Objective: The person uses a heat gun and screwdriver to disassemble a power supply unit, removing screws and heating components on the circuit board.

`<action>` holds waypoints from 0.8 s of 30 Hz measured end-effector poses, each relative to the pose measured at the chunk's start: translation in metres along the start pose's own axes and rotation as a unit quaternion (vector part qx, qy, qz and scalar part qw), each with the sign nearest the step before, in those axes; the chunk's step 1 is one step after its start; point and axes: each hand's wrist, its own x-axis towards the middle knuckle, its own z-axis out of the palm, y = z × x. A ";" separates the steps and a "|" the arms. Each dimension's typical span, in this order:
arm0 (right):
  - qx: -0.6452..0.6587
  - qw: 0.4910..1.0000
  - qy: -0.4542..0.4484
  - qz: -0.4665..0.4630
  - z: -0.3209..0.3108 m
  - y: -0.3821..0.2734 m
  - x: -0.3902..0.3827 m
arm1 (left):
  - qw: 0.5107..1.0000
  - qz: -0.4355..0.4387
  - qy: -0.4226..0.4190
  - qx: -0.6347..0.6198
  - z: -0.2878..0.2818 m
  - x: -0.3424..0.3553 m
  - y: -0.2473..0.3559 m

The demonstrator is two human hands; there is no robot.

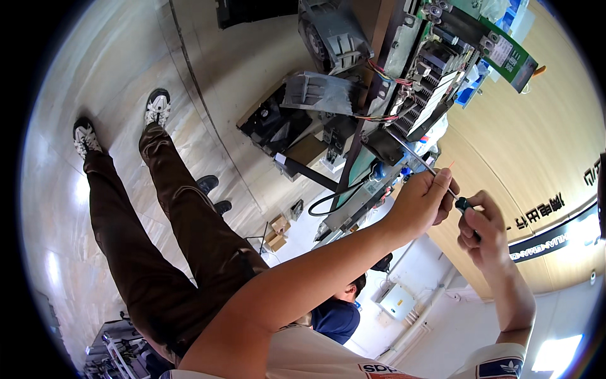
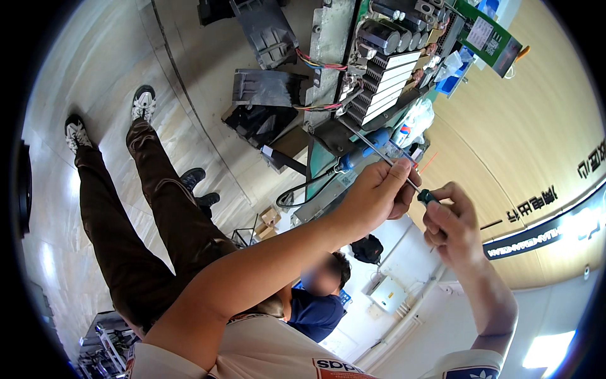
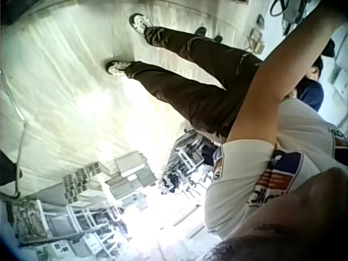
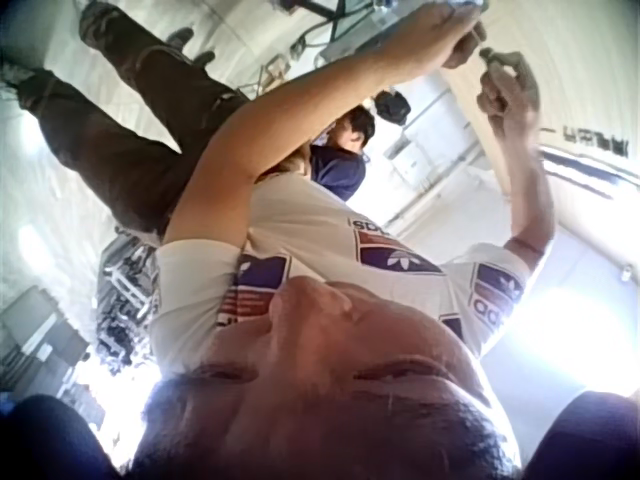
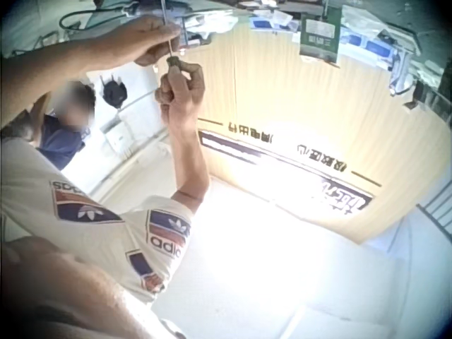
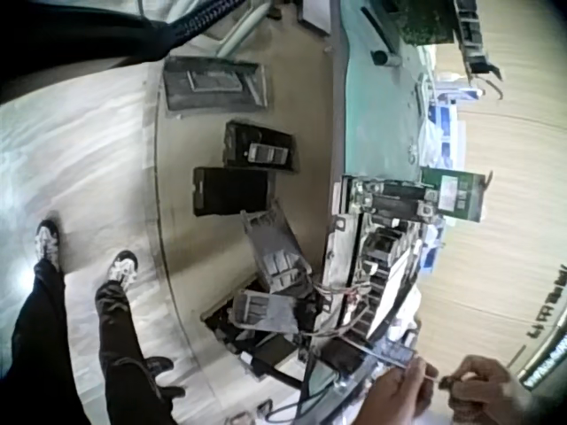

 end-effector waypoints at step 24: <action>0.115 0.988 -0.049 0.089 -0.004 -0.001 0.003 | 0.999 0.019 0.038 0.011 0.005 0.002 -0.009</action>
